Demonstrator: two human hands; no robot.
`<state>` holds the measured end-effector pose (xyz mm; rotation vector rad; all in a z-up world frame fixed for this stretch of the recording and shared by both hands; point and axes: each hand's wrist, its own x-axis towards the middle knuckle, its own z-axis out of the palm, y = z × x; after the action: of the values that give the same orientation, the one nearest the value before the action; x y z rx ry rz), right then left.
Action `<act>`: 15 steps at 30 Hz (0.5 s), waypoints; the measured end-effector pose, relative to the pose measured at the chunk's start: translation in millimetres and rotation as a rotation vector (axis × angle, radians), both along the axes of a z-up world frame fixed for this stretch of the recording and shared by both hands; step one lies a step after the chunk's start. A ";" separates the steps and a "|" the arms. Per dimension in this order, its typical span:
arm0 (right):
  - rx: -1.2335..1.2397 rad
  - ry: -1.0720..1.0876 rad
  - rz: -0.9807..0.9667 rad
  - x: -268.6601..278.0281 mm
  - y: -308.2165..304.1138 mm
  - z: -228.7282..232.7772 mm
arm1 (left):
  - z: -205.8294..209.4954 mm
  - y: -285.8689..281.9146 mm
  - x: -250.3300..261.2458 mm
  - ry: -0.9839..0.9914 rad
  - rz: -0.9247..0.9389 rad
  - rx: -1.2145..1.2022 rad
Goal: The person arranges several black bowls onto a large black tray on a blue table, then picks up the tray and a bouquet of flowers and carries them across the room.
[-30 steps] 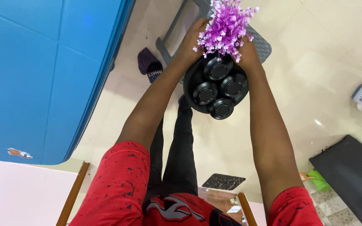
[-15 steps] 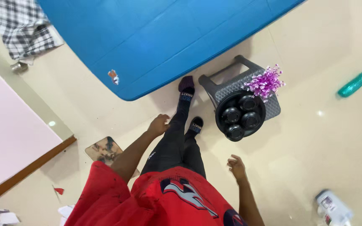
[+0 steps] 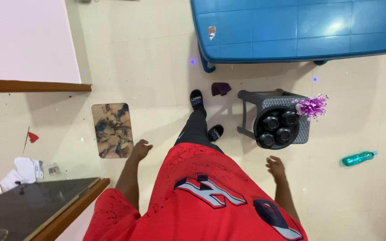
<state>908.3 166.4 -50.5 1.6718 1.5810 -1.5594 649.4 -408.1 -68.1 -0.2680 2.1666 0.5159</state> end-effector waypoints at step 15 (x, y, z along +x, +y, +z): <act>0.144 0.200 0.568 -296.7 -140.6 -19.3 | -33.4 -128.7 -78.9 0.028 0.383 0.224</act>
<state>611.6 25.8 -69.8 1.0062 2.0794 -1.3595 570.6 -536.8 -101.5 -0.5587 2.0675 0.9756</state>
